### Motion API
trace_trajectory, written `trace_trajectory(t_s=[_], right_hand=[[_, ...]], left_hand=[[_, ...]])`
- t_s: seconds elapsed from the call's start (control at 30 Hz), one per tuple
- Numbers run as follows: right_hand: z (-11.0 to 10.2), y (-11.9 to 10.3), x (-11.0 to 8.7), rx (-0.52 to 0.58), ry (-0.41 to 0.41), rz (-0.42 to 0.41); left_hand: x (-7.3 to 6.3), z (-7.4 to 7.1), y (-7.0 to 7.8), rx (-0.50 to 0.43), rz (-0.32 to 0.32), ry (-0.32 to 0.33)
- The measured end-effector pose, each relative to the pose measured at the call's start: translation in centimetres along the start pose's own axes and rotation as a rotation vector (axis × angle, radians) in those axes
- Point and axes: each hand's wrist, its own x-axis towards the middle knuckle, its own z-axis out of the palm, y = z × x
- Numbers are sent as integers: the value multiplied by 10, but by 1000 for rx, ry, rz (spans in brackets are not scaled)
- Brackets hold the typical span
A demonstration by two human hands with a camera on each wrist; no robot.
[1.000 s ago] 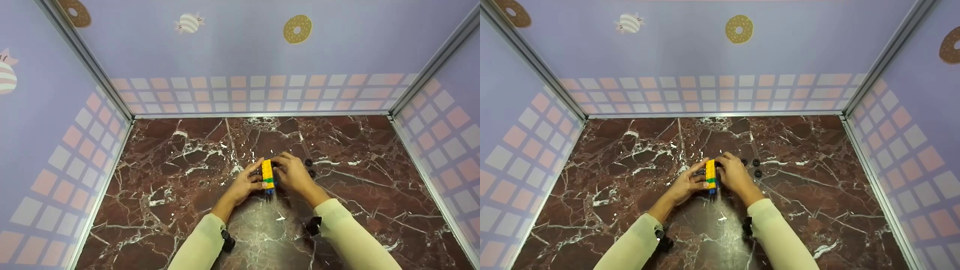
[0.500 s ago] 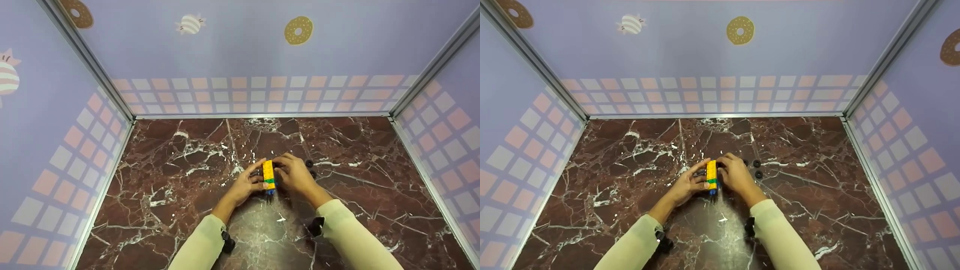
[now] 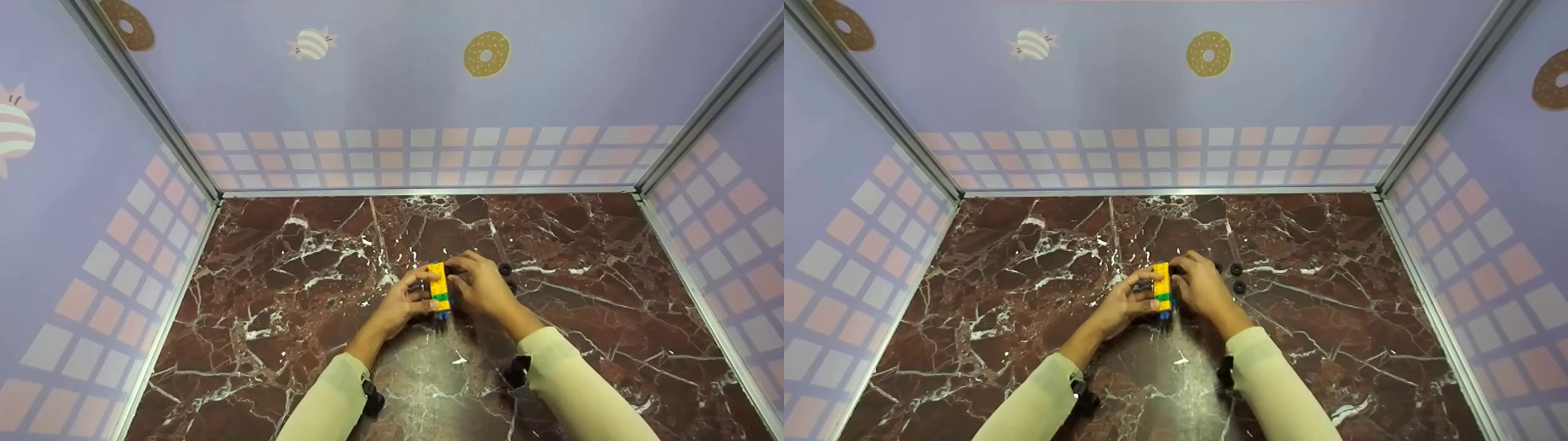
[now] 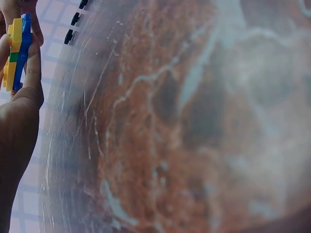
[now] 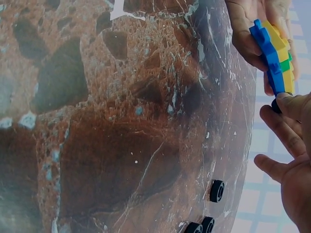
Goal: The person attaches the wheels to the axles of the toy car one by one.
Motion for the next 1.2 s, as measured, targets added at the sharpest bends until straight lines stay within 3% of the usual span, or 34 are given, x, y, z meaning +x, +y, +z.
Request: trace_trajectory(t_s=[0.67, 1.2], right_hand=[[0, -1, 2, 30, 52, -35], [-2, 0, 3, 55, 37, -59]], left_hand=[[0, 2, 3, -92, -37, -1], [-2, 3, 5, -101, -23, 2]])
